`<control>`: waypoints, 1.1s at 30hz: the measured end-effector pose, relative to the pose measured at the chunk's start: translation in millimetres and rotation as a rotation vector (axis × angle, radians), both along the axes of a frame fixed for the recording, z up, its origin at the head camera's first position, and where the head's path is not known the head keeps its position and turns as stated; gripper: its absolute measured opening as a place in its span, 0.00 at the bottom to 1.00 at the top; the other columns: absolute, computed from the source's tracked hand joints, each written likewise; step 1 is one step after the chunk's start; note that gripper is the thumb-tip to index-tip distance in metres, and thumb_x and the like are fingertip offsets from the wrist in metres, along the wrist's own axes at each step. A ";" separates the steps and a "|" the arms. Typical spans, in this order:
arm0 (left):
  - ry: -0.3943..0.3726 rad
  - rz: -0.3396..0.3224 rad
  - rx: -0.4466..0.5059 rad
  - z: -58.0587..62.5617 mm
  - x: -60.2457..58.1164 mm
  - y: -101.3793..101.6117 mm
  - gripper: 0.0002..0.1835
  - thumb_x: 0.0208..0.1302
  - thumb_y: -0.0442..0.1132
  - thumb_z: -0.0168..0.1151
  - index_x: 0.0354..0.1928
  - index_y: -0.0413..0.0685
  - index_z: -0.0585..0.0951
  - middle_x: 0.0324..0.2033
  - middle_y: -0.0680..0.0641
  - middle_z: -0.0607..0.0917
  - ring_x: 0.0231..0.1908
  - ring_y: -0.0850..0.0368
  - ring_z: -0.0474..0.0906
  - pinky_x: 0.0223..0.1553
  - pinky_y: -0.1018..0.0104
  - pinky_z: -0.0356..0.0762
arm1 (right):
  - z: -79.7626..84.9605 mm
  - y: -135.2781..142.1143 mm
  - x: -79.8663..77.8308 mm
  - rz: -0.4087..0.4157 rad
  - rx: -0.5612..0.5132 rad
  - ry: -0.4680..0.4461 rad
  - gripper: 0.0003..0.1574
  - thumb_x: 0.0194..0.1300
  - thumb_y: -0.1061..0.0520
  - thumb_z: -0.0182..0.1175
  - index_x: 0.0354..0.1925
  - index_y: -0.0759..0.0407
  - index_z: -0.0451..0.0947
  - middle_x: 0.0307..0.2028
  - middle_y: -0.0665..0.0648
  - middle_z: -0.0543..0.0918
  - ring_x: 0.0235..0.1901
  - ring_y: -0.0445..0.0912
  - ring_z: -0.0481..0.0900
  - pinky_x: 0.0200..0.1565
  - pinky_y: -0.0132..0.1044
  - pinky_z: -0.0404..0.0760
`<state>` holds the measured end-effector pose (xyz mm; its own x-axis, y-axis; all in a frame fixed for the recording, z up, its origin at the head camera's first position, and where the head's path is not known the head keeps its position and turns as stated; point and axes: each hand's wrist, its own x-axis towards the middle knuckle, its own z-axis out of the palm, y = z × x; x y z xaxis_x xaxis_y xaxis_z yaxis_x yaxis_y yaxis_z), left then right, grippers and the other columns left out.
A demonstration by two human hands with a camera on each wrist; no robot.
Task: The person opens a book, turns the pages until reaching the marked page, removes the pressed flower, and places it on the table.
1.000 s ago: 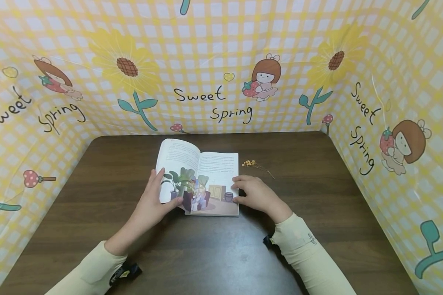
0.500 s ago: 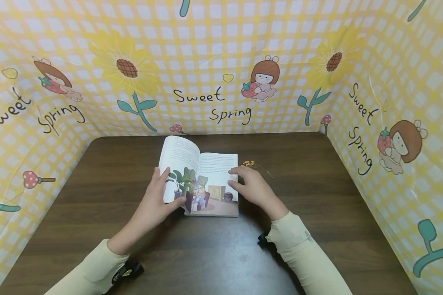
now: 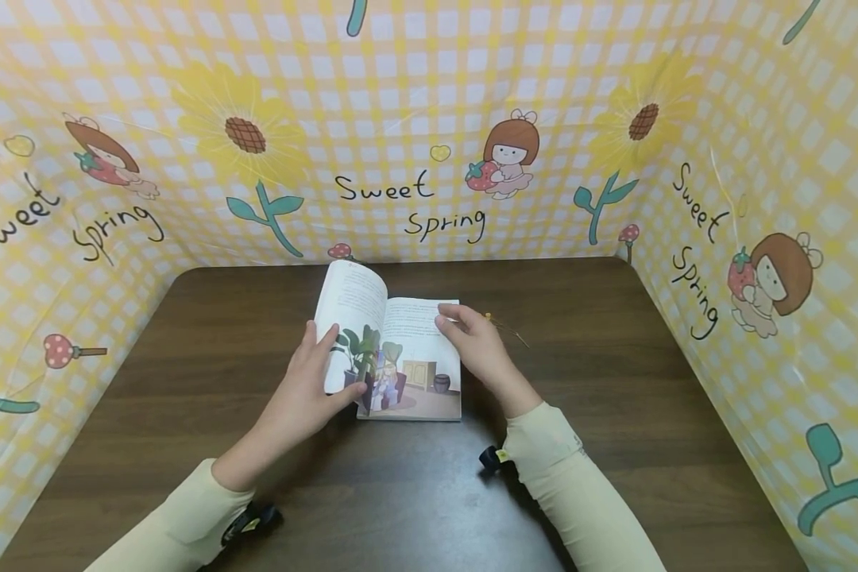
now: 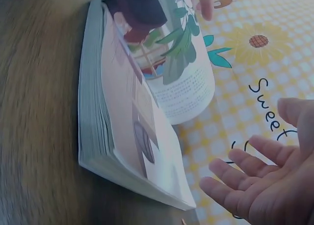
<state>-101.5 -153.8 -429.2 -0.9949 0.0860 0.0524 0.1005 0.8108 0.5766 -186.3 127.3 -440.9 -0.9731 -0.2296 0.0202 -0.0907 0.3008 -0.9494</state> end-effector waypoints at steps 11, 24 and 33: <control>0.034 -0.025 -0.073 6.9 1.4 8.6 0.56 0.59 0.58 0.74 0.82 0.50 0.54 0.81 0.32 0.39 0.78 0.30 0.44 0.66 0.32 0.65 | -4.8 -4.9 -4.7 0.014 -0.435 -0.275 0.36 0.82 0.42 0.47 0.75 0.64 0.62 0.73 0.65 0.69 0.70 0.59 0.72 0.69 0.56 0.70; 0.075 -0.068 -0.146 12.7 1.7 24.0 0.54 0.59 0.55 0.75 0.81 0.48 0.56 0.81 0.32 0.39 0.79 0.32 0.41 0.64 0.32 0.69 | -1.5 -10.2 -4.4 0.060 -0.628 -0.373 0.48 0.80 0.33 0.42 0.78 0.65 0.52 0.76 0.70 0.61 0.73 0.65 0.66 0.71 0.61 0.65; 0.119 -0.116 -0.230 16.0 0.3 37.8 0.52 0.58 0.54 0.75 0.79 0.45 0.60 0.80 0.31 0.40 0.79 0.31 0.43 0.64 0.35 0.70 | 0.1 -13.8 -4.2 0.074 -0.712 -0.420 0.47 0.80 0.32 0.40 0.78 0.65 0.53 0.76 0.69 0.60 0.73 0.66 0.65 0.71 0.62 0.64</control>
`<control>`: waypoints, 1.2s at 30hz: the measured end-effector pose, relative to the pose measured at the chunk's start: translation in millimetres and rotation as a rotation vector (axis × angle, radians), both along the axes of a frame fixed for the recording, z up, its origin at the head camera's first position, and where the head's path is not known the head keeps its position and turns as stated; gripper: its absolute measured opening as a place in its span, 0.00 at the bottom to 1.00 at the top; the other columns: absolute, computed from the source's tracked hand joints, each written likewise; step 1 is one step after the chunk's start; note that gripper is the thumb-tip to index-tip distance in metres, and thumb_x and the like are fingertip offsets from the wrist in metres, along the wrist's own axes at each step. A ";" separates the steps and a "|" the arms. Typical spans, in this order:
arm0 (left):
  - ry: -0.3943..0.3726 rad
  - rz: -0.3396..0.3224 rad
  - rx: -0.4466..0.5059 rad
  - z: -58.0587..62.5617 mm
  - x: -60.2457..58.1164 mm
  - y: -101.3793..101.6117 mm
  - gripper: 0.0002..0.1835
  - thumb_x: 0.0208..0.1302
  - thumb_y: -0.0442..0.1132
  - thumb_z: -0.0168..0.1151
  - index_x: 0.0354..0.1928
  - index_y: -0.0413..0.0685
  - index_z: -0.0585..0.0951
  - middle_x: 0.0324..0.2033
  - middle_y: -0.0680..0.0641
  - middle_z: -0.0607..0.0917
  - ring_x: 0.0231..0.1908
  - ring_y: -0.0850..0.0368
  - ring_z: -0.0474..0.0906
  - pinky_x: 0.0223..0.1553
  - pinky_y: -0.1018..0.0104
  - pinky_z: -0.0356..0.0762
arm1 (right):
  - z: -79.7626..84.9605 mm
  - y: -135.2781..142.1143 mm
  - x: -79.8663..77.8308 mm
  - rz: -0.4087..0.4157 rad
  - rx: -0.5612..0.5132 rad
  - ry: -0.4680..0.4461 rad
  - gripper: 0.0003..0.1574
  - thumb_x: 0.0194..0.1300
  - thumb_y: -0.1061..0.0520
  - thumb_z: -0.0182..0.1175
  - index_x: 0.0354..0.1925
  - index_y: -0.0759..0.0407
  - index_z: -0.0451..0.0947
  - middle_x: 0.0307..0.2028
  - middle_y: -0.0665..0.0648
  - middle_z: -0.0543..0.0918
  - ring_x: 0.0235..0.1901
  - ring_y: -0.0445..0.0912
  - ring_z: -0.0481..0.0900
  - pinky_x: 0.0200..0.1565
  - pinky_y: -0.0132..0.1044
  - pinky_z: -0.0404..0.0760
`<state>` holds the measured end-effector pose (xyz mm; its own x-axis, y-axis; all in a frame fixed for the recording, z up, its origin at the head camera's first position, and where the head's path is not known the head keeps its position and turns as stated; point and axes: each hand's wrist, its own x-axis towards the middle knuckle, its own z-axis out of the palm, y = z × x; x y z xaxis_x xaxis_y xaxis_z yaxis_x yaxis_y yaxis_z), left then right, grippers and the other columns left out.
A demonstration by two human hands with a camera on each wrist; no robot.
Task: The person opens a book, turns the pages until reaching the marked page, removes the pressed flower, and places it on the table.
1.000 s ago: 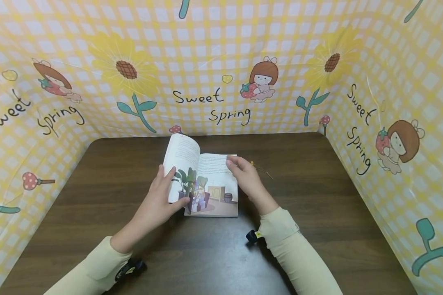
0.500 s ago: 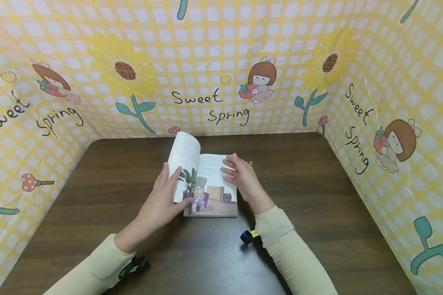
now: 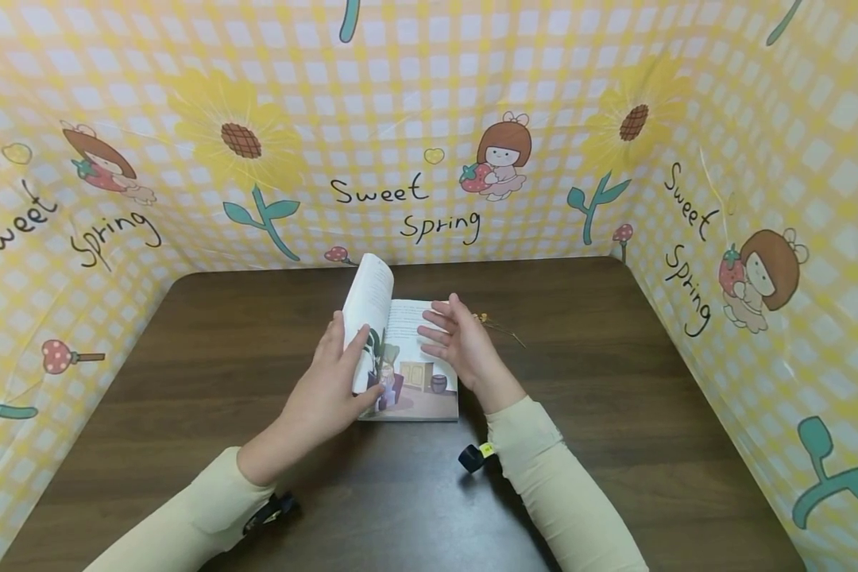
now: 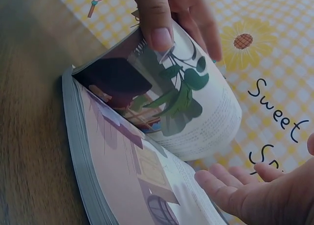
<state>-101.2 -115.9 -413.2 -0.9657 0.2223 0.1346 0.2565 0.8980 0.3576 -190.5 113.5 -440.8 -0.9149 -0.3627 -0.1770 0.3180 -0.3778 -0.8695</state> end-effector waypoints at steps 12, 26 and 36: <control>0.105 -0.106 -0.092 -3.7 -8.1 20.6 0.47 0.58 0.49 0.75 0.77 0.44 0.65 0.79 0.28 0.48 0.78 0.31 0.50 0.64 0.40 0.73 | 4.1 -4.1 -0.1 0.047 -0.088 -0.048 0.50 0.80 0.31 0.37 0.79 0.66 0.50 0.77 0.70 0.59 0.74 0.66 0.63 0.71 0.63 0.62; 0.224 -0.255 -0.317 -10.6 -11.3 42.9 0.38 0.59 0.49 0.74 0.71 0.43 0.74 0.77 0.25 0.53 0.76 0.30 0.54 0.72 0.47 0.64 | 7.3 -7.6 -1.7 0.041 -0.018 -0.107 0.51 0.78 0.28 0.38 0.78 0.64 0.56 0.74 0.66 0.65 0.72 0.61 0.67 0.71 0.58 0.67; 0.397 -0.343 -0.435 -8.0 -9.0 58.5 0.23 0.65 0.40 0.67 0.62 0.46 0.82 0.74 0.28 0.63 0.74 0.32 0.61 0.70 0.47 0.68 | 10.8 -6.9 -1.8 0.043 -0.018 -0.107 0.51 0.78 0.28 0.38 0.78 0.64 0.54 0.71 0.66 0.66 0.61 0.54 0.76 0.56 0.48 0.83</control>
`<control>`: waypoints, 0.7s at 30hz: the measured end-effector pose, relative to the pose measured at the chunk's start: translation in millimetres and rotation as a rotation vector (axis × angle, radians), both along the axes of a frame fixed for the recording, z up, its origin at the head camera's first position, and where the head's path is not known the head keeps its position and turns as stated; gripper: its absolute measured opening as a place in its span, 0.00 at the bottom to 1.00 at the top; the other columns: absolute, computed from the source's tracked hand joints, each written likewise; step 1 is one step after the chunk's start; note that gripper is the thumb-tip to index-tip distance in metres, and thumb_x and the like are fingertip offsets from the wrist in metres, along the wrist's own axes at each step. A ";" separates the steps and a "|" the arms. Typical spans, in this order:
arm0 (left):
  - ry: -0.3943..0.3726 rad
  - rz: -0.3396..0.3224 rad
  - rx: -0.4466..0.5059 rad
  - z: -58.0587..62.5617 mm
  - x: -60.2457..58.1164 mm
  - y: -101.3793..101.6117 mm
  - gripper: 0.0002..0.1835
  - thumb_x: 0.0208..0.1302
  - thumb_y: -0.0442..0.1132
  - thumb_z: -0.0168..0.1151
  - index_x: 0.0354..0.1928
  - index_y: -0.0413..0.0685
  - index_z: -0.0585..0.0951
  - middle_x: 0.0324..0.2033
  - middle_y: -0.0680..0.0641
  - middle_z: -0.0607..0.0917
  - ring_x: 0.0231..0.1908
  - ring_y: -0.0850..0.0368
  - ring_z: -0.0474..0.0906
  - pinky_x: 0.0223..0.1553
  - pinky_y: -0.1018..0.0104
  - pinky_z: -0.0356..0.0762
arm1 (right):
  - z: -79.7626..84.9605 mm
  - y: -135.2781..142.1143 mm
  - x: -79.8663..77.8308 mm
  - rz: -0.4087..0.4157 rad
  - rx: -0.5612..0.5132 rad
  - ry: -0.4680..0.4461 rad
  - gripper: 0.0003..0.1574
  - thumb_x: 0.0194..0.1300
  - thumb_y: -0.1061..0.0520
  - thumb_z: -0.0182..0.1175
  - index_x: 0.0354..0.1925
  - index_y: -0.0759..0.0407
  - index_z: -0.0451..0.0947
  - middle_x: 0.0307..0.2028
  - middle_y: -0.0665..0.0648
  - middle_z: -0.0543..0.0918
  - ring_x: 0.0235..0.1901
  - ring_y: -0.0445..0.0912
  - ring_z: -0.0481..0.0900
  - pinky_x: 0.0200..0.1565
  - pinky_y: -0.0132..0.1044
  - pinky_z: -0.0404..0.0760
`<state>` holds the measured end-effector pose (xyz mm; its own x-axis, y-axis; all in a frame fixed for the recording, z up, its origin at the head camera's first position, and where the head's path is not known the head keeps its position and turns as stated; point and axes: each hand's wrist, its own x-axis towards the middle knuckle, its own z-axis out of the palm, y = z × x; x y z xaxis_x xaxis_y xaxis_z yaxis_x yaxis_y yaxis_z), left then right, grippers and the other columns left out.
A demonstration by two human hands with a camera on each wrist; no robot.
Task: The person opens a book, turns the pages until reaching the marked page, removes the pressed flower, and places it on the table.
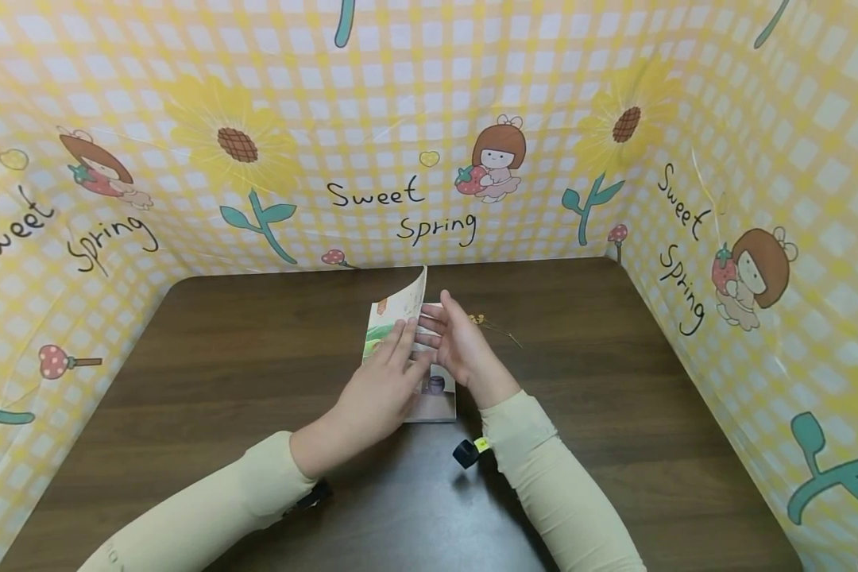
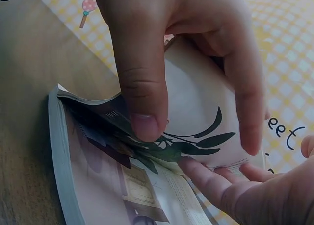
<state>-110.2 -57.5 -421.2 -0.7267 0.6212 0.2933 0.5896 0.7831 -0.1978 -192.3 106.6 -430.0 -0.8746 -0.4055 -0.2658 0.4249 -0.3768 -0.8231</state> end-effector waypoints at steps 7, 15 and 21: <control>0.048 -0.028 -0.071 1.7 1.8 8.0 0.27 0.68 0.39 0.65 0.69 0.49 0.77 0.74 0.31 0.65 0.74 0.35 0.62 0.67 0.50 0.72 | 1.0 1.0 -3.2 -0.007 -0.013 -0.018 0.48 0.80 0.32 0.37 0.77 0.67 0.54 0.52 0.58 0.74 0.44 0.45 0.80 0.42 0.38 0.83; -0.014 -0.079 -0.066 6.6 2.4 17.8 0.26 0.66 0.37 0.67 0.67 0.48 0.78 0.76 0.32 0.61 0.74 0.30 0.60 0.71 0.52 0.67 | 0.9 2.9 -3.6 -0.015 0.003 -0.041 0.43 0.81 0.34 0.40 0.77 0.61 0.55 0.58 0.60 0.75 0.43 0.42 0.83 0.46 0.31 0.83; -0.069 -0.083 0.089 5.3 5.0 21.6 0.30 0.63 0.31 0.67 0.68 0.47 0.77 0.78 0.35 0.58 0.74 0.28 0.60 0.61 0.51 0.78 | -1.8 5.3 -4.7 -0.022 0.052 -0.033 0.43 0.79 0.33 0.44 0.76 0.59 0.57 0.58 0.59 0.76 0.45 0.42 0.83 0.47 0.31 0.83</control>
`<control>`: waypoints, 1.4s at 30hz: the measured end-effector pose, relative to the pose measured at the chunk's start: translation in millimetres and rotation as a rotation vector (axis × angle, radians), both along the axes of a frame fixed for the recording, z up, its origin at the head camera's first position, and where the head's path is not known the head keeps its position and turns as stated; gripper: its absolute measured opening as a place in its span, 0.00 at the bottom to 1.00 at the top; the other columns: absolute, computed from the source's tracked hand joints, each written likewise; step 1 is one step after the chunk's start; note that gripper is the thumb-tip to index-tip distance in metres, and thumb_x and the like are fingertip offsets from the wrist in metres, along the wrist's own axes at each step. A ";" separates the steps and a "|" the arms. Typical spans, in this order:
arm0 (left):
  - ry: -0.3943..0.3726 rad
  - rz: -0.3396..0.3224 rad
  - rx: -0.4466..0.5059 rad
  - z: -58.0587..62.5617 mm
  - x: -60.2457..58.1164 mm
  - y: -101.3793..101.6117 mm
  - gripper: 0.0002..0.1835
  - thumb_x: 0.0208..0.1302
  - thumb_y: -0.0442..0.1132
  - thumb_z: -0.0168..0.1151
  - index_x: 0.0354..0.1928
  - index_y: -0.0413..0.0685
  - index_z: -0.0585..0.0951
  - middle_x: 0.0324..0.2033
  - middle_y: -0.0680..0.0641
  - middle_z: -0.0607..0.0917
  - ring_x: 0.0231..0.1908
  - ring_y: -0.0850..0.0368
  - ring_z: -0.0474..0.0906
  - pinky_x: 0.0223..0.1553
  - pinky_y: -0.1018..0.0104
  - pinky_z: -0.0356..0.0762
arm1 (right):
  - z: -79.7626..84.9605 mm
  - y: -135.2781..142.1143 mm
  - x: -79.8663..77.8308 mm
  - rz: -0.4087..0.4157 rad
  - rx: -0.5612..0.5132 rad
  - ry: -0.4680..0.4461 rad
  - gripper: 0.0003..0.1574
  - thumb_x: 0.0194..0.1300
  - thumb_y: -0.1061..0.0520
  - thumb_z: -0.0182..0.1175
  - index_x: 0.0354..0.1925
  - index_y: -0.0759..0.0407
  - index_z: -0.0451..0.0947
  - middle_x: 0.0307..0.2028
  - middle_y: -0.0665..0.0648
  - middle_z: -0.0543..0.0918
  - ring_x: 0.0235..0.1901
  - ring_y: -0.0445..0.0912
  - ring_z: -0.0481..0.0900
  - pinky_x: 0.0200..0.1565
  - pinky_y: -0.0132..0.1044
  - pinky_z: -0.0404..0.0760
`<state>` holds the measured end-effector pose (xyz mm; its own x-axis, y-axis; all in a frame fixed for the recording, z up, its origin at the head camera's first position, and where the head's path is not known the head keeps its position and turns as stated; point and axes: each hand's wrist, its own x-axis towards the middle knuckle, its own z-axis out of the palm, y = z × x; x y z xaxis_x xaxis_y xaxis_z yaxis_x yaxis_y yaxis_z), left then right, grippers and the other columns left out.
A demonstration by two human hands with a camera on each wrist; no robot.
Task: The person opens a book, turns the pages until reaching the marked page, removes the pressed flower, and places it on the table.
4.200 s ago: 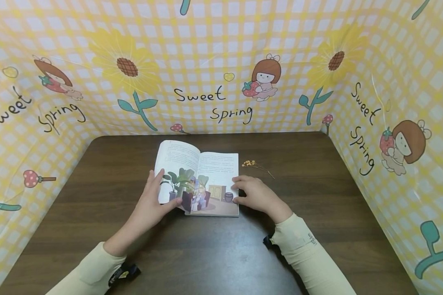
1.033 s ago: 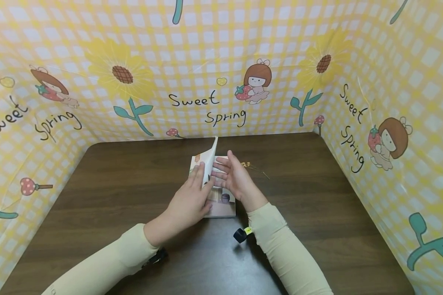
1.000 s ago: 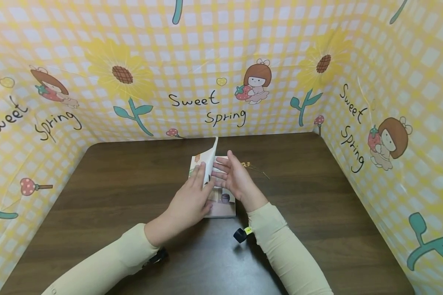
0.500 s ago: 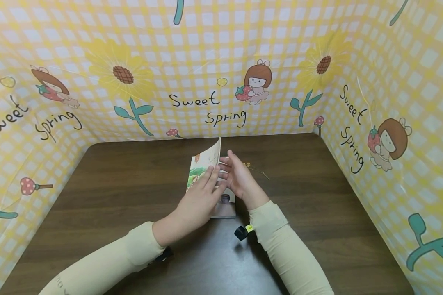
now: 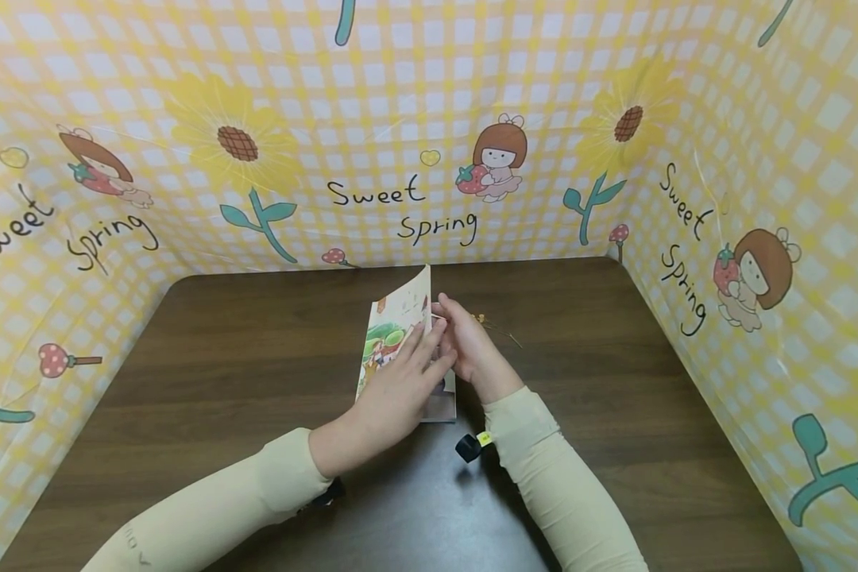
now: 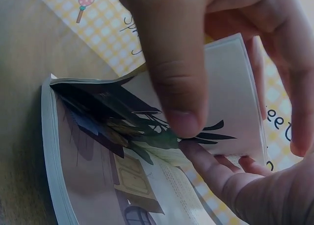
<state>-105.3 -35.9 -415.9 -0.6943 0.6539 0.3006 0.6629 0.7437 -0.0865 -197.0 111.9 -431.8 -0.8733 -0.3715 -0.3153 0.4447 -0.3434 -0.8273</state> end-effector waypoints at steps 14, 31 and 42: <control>-0.255 0.021 0.283 -6.0 5.2 2.4 0.42 0.67 0.25 0.60 0.81 0.50 0.57 0.80 0.40 0.54 0.78 0.46 0.56 0.49 0.59 0.85 | 0.3 4.2 -0.5 -0.033 0.110 0.037 0.34 0.77 0.49 0.56 0.73 0.63 0.65 0.52 0.55 0.80 0.46 0.42 0.81 0.46 0.29 0.83; -0.349 0.146 0.133 -19.2 5.7 -31.5 0.39 0.62 0.35 0.68 0.76 0.52 0.67 0.73 0.40 0.70 0.70 0.41 0.69 0.66 0.47 0.73 | -10.4 3.2 -9.0 -0.069 0.194 0.131 0.28 0.78 0.62 0.52 0.72 0.65 0.65 0.51 0.63 0.81 0.39 0.45 0.86 0.40 0.37 0.87; -0.358 0.114 0.086 -21.5 0.0 -49.3 0.38 0.62 0.40 0.72 0.75 0.58 0.70 0.71 0.41 0.73 0.68 0.40 0.73 0.57 0.44 0.80 | -17.9 8.5 -7.3 -0.147 0.225 0.159 0.53 0.70 0.70 0.57 0.82 0.50 0.42 0.54 0.69 0.83 0.36 0.47 0.85 0.38 0.39 0.86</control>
<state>-105.3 -85.2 -437.5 -0.8319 0.5497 0.0760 0.5527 0.8087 0.2014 -204.3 120.3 -449.8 -0.9575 -0.1735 -0.2306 0.2629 -0.1950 -0.9449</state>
